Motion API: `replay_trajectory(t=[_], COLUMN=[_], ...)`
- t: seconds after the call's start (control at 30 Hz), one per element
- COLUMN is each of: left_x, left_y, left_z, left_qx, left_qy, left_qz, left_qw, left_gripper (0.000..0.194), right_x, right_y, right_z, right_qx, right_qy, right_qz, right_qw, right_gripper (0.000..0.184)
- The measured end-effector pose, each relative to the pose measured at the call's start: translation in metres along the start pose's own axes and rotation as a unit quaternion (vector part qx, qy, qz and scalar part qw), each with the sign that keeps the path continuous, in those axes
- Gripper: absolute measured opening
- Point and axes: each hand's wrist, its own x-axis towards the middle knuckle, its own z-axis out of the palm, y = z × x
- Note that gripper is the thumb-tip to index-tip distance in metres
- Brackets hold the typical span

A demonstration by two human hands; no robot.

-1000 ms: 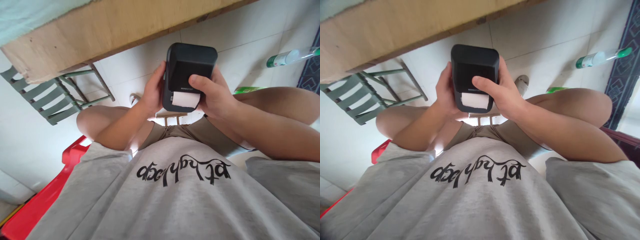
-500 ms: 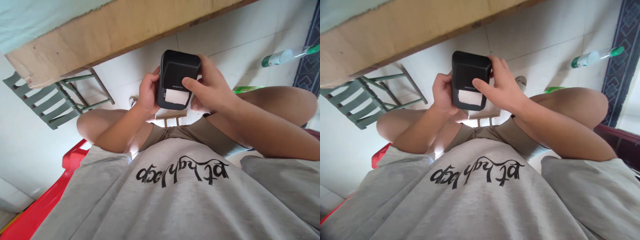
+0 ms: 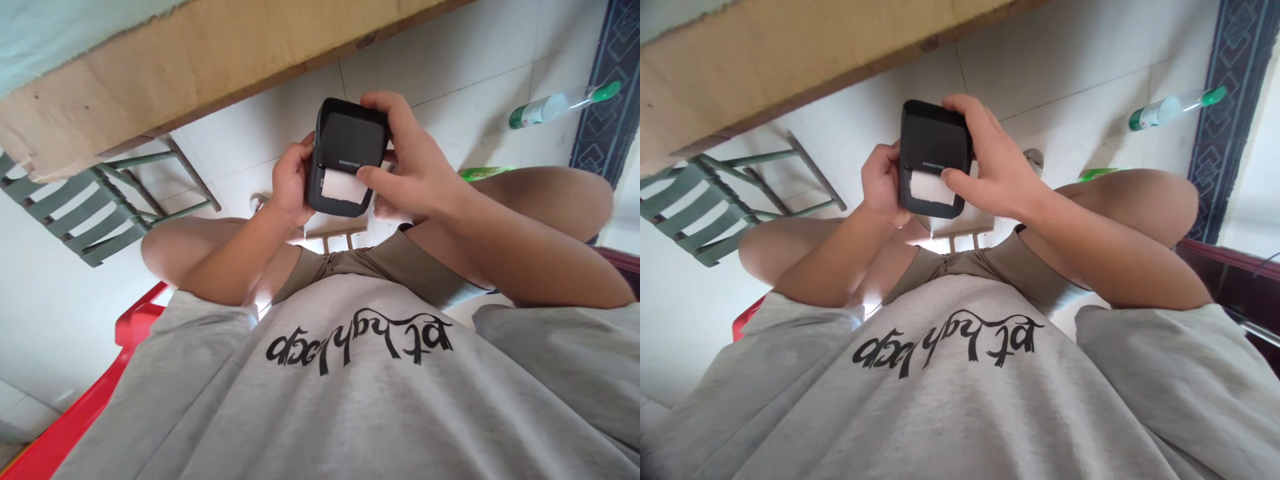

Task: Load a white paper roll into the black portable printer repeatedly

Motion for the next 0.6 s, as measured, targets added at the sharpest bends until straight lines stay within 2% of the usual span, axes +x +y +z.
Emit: replay_trajectory(t=[0.13,0.2,0.3,0.4,0.5,0.6], left_x=[-0.002,-0.003,-0.003,-0.001,0.0,-0.003], left_y=[-0.002,-0.003,-0.006,-0.01,-0.012,-0.012], left_z=[0.006,0.006,0.002,-0.004,-0.008,-0.006], left_qx=[-0.015,-0.017,0.0,0.04,0.065,0.088], left_qy=[-0.007,-0.022,-0.024,-0.033,-0.081,-0.086], left_qz=[-0.003,-0.01,-0.02,-0.022,0.001,0.006], left_qw=[1.0,1.0,1.0,0.998,0.995,0.992], left_gripper=[0.034,0.037,0.041,0.03,0.016,0.019], right_x=[-0.005,-0.008,-0.011,-0.011,-0.01,-0.009], right_y=[-0.009,-0.011,-0.012,-0.013,-0.016,-0.023], right_z=[-0.01,-0.015,-0.021,-0.027,-0.032,-0.033], right_qx=[-0.115,-0.162,-0.194,-0.227,-0.268,-0.313], right_qy=[-0.021,-0.015,0.042,0.119,0.163,0.172], right_qz=[0.008,-0.002,-0.074,-0.112,-0.082,-0.017], right_qw=[0.993,0.987,0.977,0.96,0.946,0.934], right_gripper=[0.085,0.08,0.061,0.046,0.051,0.06])
